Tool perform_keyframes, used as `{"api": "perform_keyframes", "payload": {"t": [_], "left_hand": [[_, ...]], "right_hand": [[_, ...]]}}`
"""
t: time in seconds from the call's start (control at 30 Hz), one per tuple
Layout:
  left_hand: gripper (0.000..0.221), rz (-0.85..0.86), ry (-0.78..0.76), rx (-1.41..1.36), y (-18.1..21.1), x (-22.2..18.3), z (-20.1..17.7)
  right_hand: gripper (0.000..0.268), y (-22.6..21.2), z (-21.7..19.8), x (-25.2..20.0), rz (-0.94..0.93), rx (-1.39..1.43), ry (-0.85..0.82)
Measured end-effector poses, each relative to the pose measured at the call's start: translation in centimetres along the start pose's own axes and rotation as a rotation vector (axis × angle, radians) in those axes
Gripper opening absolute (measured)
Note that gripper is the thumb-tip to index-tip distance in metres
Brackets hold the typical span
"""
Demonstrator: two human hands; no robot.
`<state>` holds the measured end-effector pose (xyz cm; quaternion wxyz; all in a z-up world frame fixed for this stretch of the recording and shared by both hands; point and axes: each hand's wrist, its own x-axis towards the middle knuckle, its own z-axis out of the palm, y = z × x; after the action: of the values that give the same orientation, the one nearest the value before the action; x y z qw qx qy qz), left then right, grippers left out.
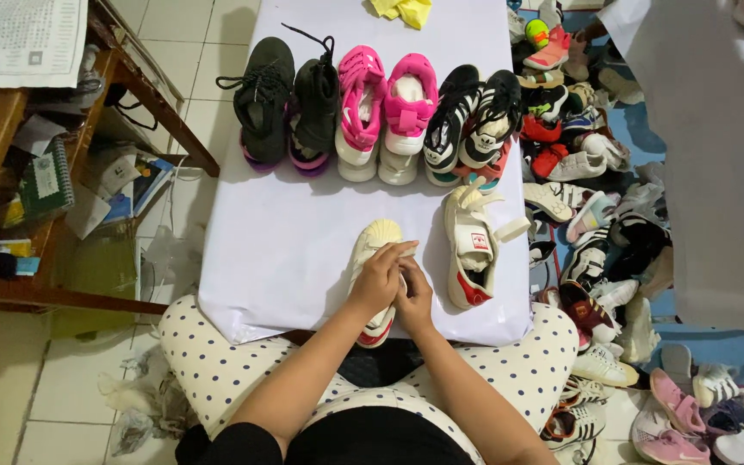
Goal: Adjusting velcro straps on sneakers and wrapping them in protective white paper.
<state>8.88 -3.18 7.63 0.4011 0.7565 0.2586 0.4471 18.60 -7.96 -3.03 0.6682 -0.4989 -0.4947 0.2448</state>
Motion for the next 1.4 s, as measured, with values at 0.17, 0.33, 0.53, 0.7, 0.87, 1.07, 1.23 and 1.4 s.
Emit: {"api": "perform_keyframes", "payload": {"t": [0.17, 0.33, 0.53, 0.7, 0.87, 1.07, 1.23, 1.4], "left_hand": [[0.047, -0.009, -0.019, -0.029, -0.1, -0.1, 0.0], [0.046, -0.053, -0.055, 0.046, 0.0, -0.3, 0.1], [0.028, 0.009, -0.152, 0.305, 0.4, -0.1, -0.4], [0.019, 0.059, -0.118, 0.588, -1.4, -0.4, -0.2], [0.02, -0.024, -0.156, 0.57, -0.8, -0.2, -1.5], [0.018, -0.145, -0.337, 0.648, 2.5, 1.3, -4.7], [0.013, -0.121, -0.38, 0.776, 1.1, 0.5, -2.3], [0.011, -0.114, -0.309, 0.749, 0.4, 0.5, -2.0]], "right_hand": [[0.039, 0.6, -0.2, -0.2, 0.01, -0.014, -0.006], [0.032, 1.0, -0.3, -0.5, -0.004, 0.03, 0.002], [0.018, 2.1, -0.7, -1.1, 0.001, -0.032, 0.01], [0.033, 3.8, -0.8, -2.0, 0.132, 0.088, 0.044], [0.018, -0.2, -0.4, -0.5, 0.041, -0.026, 0.025], [0.017, -2.5, -0.2, 0.1, -0.022, -0.186, -0.023], [0.016, -3.1, 0.0, 0.2, 0.0, -0.141, -0.024], [0.015, -3.0, -0.2, 0.1, 0.082, 0.015, -0.007]]}}
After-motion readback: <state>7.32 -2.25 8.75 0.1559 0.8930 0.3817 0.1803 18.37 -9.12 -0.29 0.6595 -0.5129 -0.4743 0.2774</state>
